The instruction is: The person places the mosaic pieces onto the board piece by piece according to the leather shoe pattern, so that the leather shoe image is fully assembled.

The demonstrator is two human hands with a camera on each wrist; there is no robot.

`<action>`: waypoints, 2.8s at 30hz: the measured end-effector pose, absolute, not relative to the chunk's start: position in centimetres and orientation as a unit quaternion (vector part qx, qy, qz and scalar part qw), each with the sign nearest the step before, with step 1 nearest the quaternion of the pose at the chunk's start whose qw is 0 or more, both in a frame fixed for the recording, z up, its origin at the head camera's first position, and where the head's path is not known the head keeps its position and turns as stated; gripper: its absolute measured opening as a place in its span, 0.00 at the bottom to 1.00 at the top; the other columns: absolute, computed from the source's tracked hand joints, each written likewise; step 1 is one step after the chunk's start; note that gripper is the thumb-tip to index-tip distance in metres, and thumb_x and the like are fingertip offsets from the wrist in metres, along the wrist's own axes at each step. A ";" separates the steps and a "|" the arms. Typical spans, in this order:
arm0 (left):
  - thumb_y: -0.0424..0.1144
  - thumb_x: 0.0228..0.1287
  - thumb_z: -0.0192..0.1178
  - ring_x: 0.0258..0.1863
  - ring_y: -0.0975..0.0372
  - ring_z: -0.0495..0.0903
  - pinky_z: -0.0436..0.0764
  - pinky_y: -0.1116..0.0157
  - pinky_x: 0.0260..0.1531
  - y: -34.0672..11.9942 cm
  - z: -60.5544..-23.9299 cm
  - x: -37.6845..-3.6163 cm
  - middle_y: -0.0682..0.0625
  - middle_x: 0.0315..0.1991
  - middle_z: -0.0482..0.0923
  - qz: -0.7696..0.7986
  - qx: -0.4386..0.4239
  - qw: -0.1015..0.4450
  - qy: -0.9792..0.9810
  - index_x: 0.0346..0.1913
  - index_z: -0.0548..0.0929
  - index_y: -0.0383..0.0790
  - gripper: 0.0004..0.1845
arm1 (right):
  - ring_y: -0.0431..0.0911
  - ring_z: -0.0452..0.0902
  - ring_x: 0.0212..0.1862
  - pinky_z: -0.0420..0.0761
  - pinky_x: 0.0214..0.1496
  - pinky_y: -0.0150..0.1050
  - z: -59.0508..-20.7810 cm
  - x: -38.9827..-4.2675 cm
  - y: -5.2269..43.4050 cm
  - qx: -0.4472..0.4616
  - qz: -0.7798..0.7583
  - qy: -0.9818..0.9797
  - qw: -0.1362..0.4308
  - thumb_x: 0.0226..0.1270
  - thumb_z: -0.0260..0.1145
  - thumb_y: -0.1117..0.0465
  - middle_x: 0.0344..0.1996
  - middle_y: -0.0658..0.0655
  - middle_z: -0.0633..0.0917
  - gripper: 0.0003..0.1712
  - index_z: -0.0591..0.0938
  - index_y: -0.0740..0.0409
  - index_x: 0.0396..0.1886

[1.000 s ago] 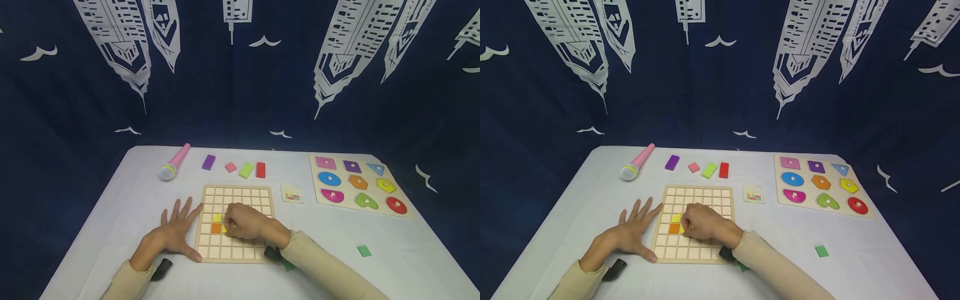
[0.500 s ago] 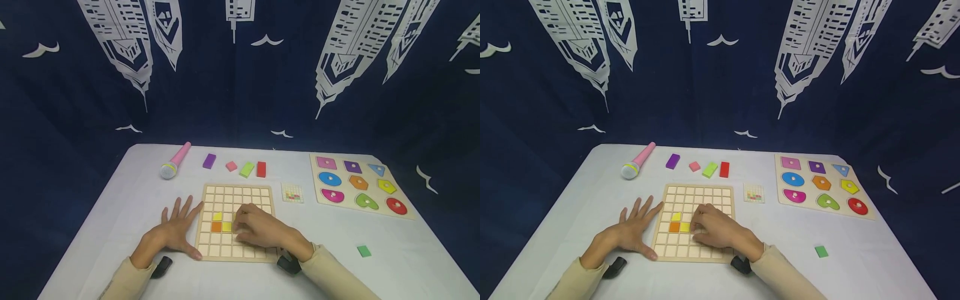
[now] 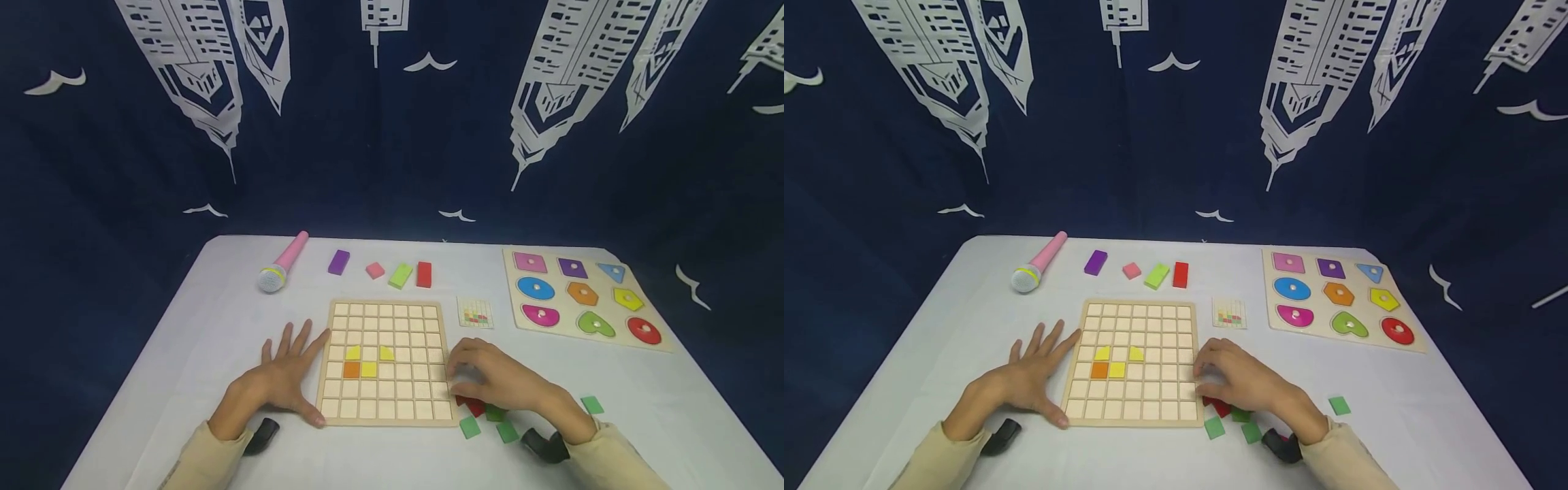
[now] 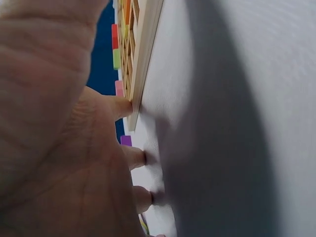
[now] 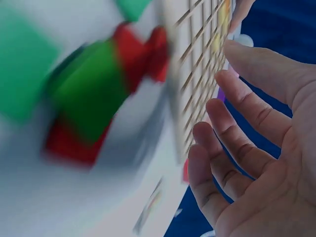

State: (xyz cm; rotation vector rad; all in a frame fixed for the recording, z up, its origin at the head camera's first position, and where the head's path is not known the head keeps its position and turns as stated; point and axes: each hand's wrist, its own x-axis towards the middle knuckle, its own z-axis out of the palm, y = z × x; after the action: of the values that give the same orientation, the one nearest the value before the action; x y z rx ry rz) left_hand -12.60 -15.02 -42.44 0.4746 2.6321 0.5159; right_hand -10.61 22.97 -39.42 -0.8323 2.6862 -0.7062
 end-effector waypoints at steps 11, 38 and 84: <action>0.62 0.13 0.85 0.77 0.33 0.26 0.32 0.25 0.66 -15.0 -42.5 -12.6 0.32 0.80 0.31 0.201 0.172 0.201 0.943 0.81 0.46 0.46 0.84 | 0.40 0.77 0.45 0.83 0.52 0.38 -40.0 -9.2 27.8 -0.228 -0.242 0.928 0.170 0.55 0.78 0.48 0.41 0.40 0.83 0.17 0.85 0.43 0.42; 0.62 0.13 0.85 0.77 0.33 0.25 0.32 0.25 0.66 -14.8 -42.8 -12.7 0.32 0.80 0.31 0.199 0.172 0.189 0.946 0.81 0.46 0.46 0.84 | 0.32 0.73 0.34 0.80 0.39 0.30 -40.7 -9.1 29.0 -0.251 -0.263 0.921 0.138 0.62 0.74 0.54 0.29 0.35 0.80 0.05 0.84 0.42 0.34; 0.64 0.16 0.84 0.77 0.34 0.27 0.34 0.26 0.67 -15.3 -42.8 -12.7 0.34 0.81 0.31 0.188 0.174 0.197 0.946 0.81 0.46 0.48 0.83 | 0.29 0.75 0.27 0.79 0.33 0.25 -41.4 -13.2 9.2 -0.331 -0.317 0.884 0.095 0.65 0.70 0.65 0.26 0.46 0.86 0.02 0.85 0.57 0.36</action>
State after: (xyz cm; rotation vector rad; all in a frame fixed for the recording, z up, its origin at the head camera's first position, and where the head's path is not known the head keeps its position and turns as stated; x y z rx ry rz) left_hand -12.68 -15.25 -42.81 0.4861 2.6504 0.5276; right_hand -13.17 9.21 -41.45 -0.9812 2.6190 -0.9400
